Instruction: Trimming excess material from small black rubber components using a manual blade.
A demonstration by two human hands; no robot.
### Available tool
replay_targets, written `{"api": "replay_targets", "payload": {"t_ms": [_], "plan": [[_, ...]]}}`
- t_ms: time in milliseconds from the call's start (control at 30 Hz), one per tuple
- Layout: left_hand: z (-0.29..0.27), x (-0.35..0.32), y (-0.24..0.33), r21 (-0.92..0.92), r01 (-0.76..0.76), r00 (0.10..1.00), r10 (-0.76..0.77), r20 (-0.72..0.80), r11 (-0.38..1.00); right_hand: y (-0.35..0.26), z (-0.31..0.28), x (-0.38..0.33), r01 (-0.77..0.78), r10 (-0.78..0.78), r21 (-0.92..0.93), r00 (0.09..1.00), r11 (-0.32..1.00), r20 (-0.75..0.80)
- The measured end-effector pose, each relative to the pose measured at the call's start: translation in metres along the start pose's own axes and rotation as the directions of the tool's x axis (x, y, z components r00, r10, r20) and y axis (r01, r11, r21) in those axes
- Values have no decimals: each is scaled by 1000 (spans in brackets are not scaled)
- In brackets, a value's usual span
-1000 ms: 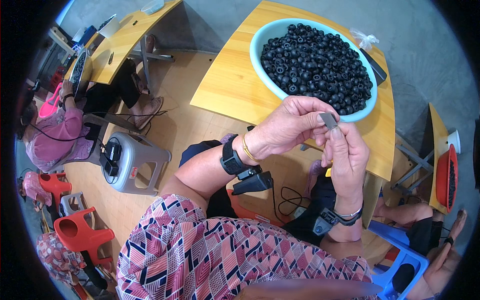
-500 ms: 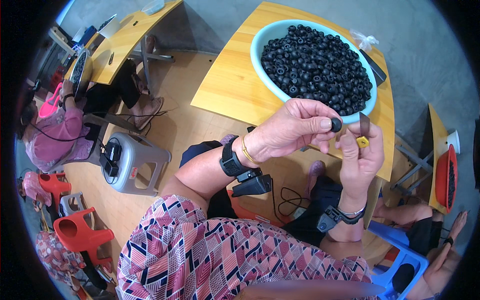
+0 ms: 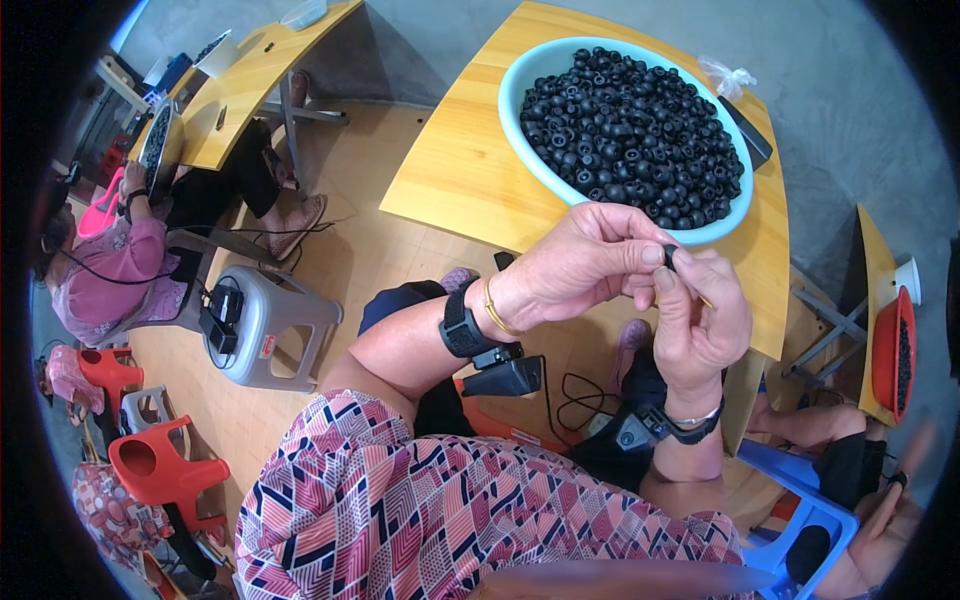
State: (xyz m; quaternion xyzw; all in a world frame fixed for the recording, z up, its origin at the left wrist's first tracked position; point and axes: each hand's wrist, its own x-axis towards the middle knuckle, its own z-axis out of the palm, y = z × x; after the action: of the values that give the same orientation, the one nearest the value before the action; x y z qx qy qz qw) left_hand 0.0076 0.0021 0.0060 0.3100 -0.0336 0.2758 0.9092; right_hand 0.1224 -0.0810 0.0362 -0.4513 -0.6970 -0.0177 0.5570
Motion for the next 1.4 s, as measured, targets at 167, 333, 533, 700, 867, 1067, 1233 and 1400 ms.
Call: {"api": "replay_targets", "payload": {"t_ms": [167, 333, 533, 700, 867, 1067, 1233, 1400], "plan": [[4, 0, -3, 2, -4, 999, 4, -42, 1000, 7, 4, -7, 5, 0, 107, 999, 994, -45], [5, 0, -5, -30, -7, 998, 5, -65, 1000, 9, 3, -5, 80, -79, 41, 997, 996, -26], [4, 4, -3, -26, 0, 991, -4, -134, 1000, 5, 8, -9, -60, 61, 131, 998, 990, -6], [2, 2, 1, 67, -41, 999, 41, -1, 997, 1, -1, -6, -440, 482, 387, 876, 810, -12], [2, 2, 2, 119, -67, 997, 71, -26, 991, -2, -5, -4, -539, 559, 561, 815, 629, 156], [3, 3, -1, 94, -101, 994, 105, -36, 990, -3, -4, -2, -585, 574, 519, 793, 624, 204], [2, 4, -2, 93, -109, 993, 112, -36, 990, -2, -4, -2, -605, 580, 513, 781, 609, 232], [2, 3, -1, 98, -90, 995, 95, -42, 991, 0, -3, -3, -603, 583, 530, 779, 596, 231]]}}
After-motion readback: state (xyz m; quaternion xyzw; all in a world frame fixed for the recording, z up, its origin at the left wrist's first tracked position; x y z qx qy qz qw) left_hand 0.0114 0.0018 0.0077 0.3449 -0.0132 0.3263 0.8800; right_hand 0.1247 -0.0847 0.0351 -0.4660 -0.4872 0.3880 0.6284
